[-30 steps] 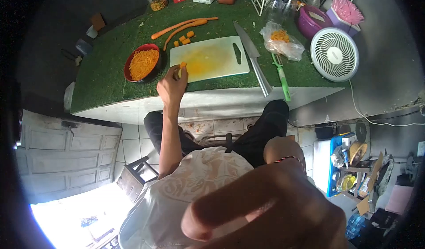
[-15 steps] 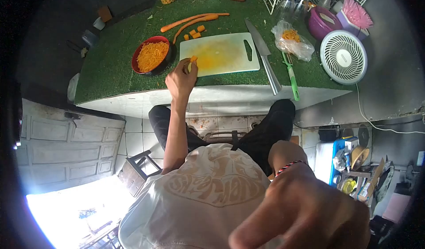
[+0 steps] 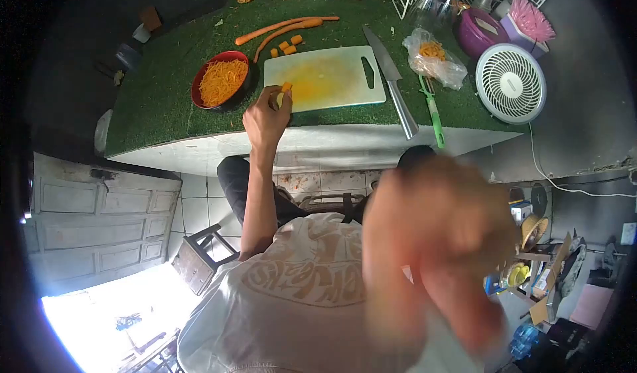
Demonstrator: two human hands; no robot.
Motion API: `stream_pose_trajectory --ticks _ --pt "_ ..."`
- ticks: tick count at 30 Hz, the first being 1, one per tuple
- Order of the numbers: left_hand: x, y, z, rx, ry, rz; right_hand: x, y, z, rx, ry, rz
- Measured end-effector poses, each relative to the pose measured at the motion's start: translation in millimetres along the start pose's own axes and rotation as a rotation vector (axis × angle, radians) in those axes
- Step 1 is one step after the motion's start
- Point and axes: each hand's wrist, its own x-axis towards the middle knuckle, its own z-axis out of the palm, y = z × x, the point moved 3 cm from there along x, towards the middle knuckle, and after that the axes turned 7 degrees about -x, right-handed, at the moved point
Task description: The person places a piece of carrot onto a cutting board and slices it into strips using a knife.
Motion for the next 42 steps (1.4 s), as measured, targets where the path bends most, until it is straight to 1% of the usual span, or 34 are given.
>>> stream_pose_trajectory --ticks 1,2,4,6,8,9,12,16,20,21,23,26,28,29,30,32,33,36,39,42 --pt "1.7 2.7 -2.1 0.004 -0.009 0.017 -4.9 24.2 -5.9 -0.212 0.115 0.082" --pt "2.7 5.3 -4.2 0.008 -0.020 0.034 -11.9 55.9 -16.8 -0.443 0.188 0.222" --pt "6.6 10.4 -7.8 0.031 -0.043 0.059 -37.2 121.3 -46.0 -0.886 0.150 0.543" --pt "8.5 15.4 -8.8 0.063 -0.073 0.074 -86.7 183.0 -76.9 -1.456 0.026 0.374" --pt "10.5 14.8 -4.2 0.069 -0.075 0.175 -115.0 212.8 -86.3 -1.438 0.040 0.493" --pt "11.0 15.3 -3.2 0.073 -0.080 0.226 -116.2 217.5 -84.1 -1.509 0.010 0.473" --pt "15.4 16.4 1.2 0.072 -0.204 0.253 -118.2 225.2 -92.9 -1.405 0.039 0.639" --pt "25.0 24.4 1.0 -0.052 -0.262 0.331 -104.7 221.0 -102.5 -1.369 0.083 0.845" --pt "27.7 21.7 11.2 -0.188 -0.334 0.377 -89.6 194.4 -98.4 -0.631 0.402 1.260" --pt "26.7 19.8 15.5 -0.219 -0.358 0.383 -91.1 190.0 -96.8 -0.666 0.345 1.234" --pt "25.2 25.3 18.6 -0.247 -0.349 0.332 -106.7 198.3 -92.2 -0.850 0.257 1.025" --pt "23.6 26.1 19.6 -0.259 -0.295 0.300 -102.2 180.9 -65.2 -0.809 0.142 0.950" --pt "22.5 22.4 19.0 -0.253 -0.235 0.326 -97.3 175.2 -48.9 -0.749 0.030 0.975" --pt "22.4 19.5 20.1 -0.248 -0.202 0.359 -96.1 174.4 -42.6 -0.775 -0.013 0.929" --pt "22.0 20.4 18.2 -0.242 -0.168 0.390 -97.4 176.0 -39.0 -0.774 -0.036 0.931" --pt "19.7 22.2 16.4 -0.253 -0.166 0.313 -100.6 180.0 -33.3 -0.769 -0.085 0.935" --pt "19.2 23.5 14.6 -0.258 -0.164 0.275 -99.2 178.0 -30.8 -0.775 -0.075 0.904" --pt "19.3 22.0 15.0 -0.220 -0.167 0.284 -90.7 164.3 -23.9 -0.756 -0.122 0.844" --pt "18.2 20.9 17.3 -0.237 -0.143 0.299 -91.1 165.6 -15.9 -0.797 -0.130 0.688" --pt "18.8 22.4 15.8 -0.219 -0.145 0.326 -86.8 166.5 -10.3 -0.796 -0.207 0.767"
